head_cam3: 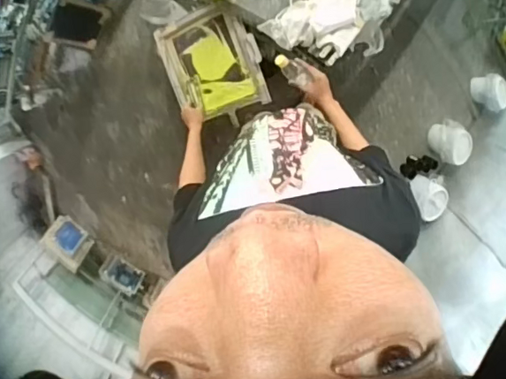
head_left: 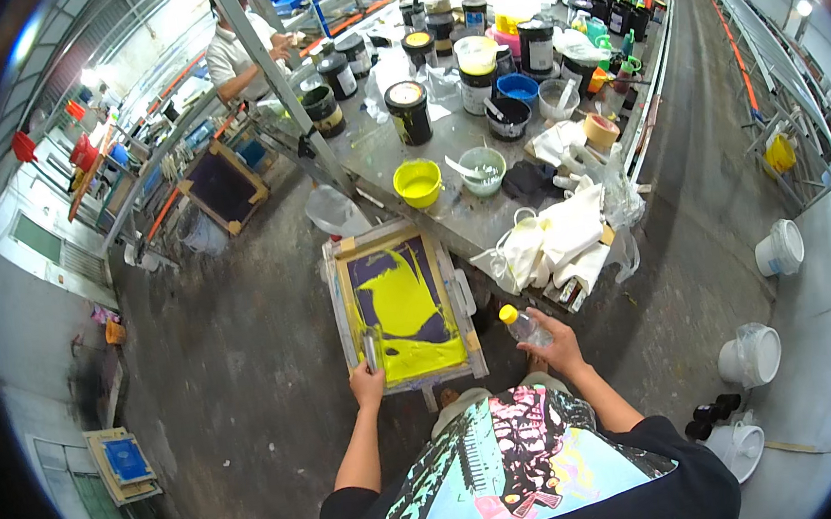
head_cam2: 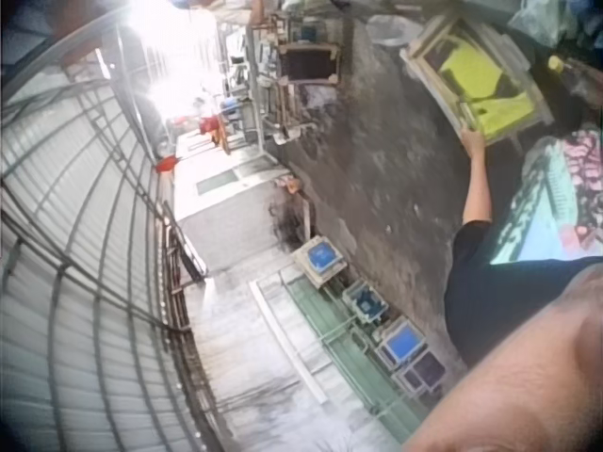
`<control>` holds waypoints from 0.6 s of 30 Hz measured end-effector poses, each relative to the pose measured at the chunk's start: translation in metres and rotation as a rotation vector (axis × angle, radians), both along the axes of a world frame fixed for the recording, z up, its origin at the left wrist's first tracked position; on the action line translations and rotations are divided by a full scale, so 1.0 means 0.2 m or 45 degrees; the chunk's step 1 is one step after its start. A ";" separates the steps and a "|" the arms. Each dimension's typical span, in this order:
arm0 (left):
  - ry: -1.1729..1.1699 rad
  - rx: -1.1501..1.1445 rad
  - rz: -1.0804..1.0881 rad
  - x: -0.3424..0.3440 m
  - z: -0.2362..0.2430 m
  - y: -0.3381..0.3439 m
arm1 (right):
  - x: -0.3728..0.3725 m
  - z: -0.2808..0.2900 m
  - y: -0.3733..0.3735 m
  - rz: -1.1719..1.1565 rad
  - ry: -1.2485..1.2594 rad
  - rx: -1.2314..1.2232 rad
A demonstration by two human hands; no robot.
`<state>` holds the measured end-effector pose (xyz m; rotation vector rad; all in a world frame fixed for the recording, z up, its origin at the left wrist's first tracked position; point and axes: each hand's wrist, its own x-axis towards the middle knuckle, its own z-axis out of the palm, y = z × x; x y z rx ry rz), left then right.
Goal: The person uses a squeegee to apply yellow ink through a screen-printing frame onto purple fabric pieces laid out on a table. They repeatedly pull the squeegee across the frame to transfer the design, then lift the frame to reveal the printed pattern. The person moves the frame to a nearby table and adds more ink from a bottle.
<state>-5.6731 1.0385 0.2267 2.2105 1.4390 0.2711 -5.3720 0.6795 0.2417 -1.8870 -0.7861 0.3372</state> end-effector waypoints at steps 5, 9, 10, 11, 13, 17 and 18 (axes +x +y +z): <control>-0.287 0.002 0.199 0.25 -0.23 -0.18 | -0.03 -0.04 -0.07 -0.078 0.096 -0.011; -0.422 -0.151 0.229 0.44 -0.37 -0.28 | -0.06 -0.04 -0.03 -0.039 0.080 0.021; -0.512 -0.194 0.198 0.55 -0.37 -0.32 | -0.02 -0.06 -0.01 -0.044 0.055 0.047; -0.504 -0.278 0.203 0.56 -0.39 -0.36 | -0.02 -0.04 0.02 -0.027 0.089 0.021; -0.541 -0.388 0.195 0.64 -0.40 -0.32 | 0.03 -0.03 0.12 -0.012 0.041 0.141; -0.401 -0.275 -0.030 0.50 -0.39 -0.30 | 0.02 0.00 0.11 -0.013 0.008 0.101; -0.326 -0.268 0.002 0.40 -0.36 -0.29 | -0.03 0.02 0.06 -0.028 0.046 0.037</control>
